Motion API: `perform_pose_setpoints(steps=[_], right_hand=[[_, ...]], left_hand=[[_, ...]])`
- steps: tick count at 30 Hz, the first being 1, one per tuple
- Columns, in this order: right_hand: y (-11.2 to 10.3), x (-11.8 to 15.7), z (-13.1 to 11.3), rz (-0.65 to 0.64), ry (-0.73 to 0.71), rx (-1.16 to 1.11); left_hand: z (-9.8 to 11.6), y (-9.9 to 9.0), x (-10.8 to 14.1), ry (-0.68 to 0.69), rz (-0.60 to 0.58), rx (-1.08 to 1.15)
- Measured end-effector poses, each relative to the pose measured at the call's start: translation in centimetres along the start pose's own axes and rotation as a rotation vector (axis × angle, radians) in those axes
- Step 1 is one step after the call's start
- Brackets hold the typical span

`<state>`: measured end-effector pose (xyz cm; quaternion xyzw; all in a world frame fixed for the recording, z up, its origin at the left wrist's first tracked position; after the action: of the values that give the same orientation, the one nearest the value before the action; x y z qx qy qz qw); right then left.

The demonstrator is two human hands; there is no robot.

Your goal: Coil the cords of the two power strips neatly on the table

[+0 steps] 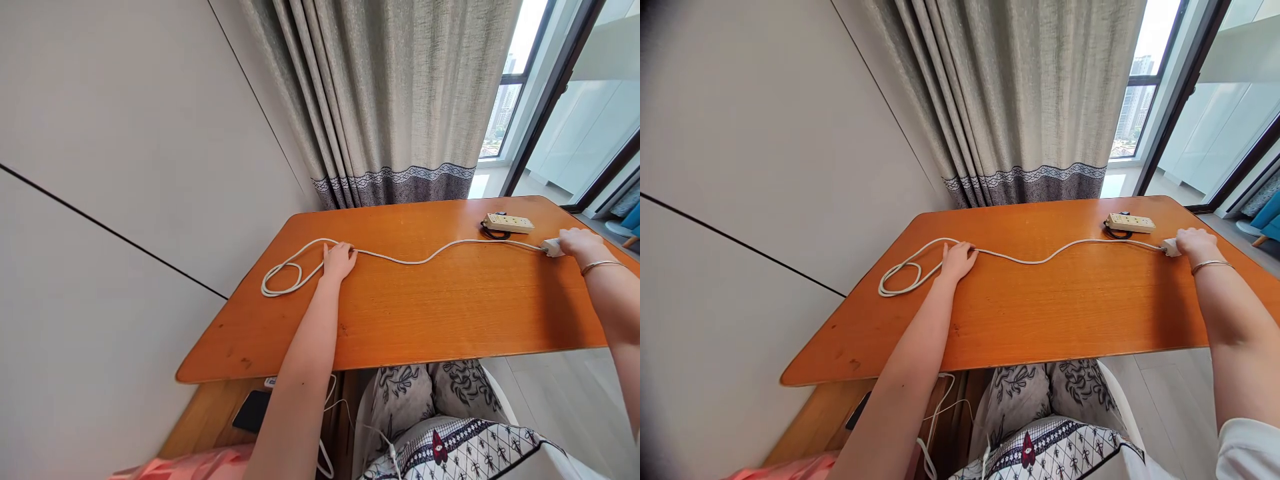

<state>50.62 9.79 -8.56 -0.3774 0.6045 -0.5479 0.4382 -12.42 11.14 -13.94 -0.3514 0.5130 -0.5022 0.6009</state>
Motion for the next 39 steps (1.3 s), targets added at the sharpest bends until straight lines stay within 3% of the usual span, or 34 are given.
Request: perform_pose_setpoints(steps=[3, 9, 14, 18, 24, 29, 33, 36, 39], right_hand=[[-0.3, -0.5, -3.0, -0.065, -0.015, 0.018], [0.4, -2.2, -10.4, -0.054, -0.218, 0.000], [2.1, -4.5, -12.5, -0.085, -0.243, 0.061], [2.2, -4.7, -13.1, -0.115, -0.237, 0.082], [-0.7, -3.3, -17.2, -0.048, -0.291, -0.117], [-5.7, 0.7, -23.5, 0.168, -0.668, -0.761], [-10.5, 6.0, -25.9, 0.228, -0.859, -1.138], [-13.1, 9.8, -25.8, 0.255, -0.904, -1.234], [-13.9, 12.8, -25.6, 0.224, -0.925, -1.282]], left_hand=[[0.8, 0.0, 0.1, 0.060, 0.053, 0.043], [2.6, 0.4, 0.1, 0.206, 0.068, 0.089], [2.8, 0.7, 0.1, 0.253, 0.085, 0.139], [3.3, 0.7, 0.0, 0.280, 0.124, 0.175], [6.0, 0.1, 0.6, 0.387, 0.146, 0.316], [10.0, -0.3, 2.9, 0.541, 0.117, 0.537], [13.3, 0.1, 5.4, 0.643, -0.062, 0.753], [15.2, 0.7, 6.8, 0.596, -0.390, 1.055], [16.6, 0.7, 7.6, 0.533, -0.626, 1.335]])
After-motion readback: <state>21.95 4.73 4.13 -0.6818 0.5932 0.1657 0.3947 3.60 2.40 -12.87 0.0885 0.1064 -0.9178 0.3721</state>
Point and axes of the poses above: each hand's wrist, its own x-axis away from the middle knuckle, its own y-axis out of the palm, z = x × y, the point moved 3 cm from there along -x, towards the middle knuckle, and after that the axes turned 1 degree about y, right-handed, at the moved point
